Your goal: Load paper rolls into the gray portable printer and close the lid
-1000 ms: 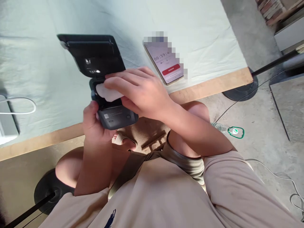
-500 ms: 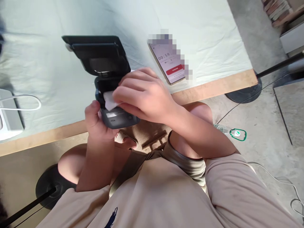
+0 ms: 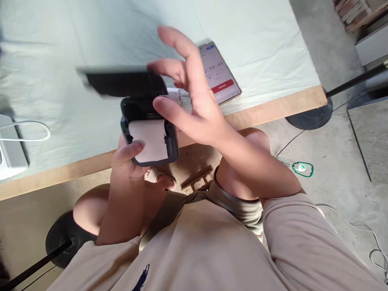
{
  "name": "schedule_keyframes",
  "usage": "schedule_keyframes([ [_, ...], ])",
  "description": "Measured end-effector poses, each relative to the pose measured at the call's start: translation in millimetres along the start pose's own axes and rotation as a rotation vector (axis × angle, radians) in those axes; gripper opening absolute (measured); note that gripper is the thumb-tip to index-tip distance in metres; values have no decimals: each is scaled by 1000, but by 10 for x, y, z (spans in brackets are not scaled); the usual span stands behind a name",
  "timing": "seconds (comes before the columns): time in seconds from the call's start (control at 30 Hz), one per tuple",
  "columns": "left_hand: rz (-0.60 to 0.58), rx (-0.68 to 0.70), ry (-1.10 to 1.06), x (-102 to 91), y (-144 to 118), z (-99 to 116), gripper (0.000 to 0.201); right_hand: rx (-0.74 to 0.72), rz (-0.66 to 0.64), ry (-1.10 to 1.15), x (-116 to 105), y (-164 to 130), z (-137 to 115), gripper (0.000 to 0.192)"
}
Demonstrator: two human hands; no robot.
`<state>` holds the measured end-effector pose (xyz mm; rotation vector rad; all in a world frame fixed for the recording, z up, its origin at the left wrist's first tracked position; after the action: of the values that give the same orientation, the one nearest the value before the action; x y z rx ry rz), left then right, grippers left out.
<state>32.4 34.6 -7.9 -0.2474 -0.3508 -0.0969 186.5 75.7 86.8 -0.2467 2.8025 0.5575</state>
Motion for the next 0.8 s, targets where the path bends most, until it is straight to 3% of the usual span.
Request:
schedule_keyframes([
  [0.17,36,48,-97,-54,60,-19,54,-37,-104,-110,127,-18,-86,31],
  [0.33,31,14,-190,-38,123,-100,63,-17,-286,-169,398,-72,-52,42],
  [0.53,88,-4,-161,-27,130,-58,62,60,-301,-209,434,-82,49,50],
  [0.8,35,-11,-119,4,120,-44,63,59,-257,-328,384,-104,-22,51],
])
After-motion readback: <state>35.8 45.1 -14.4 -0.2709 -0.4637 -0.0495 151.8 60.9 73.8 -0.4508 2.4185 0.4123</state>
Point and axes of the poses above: each hand's wrist, its own y-axis towards the middle knuckle, its own x-axis out of the palm, z = x × y, the point moved 10 cm from there along y, towards the middle knuckle, and after that the axes turned 7 degrees about x, right-handed, at the moved point
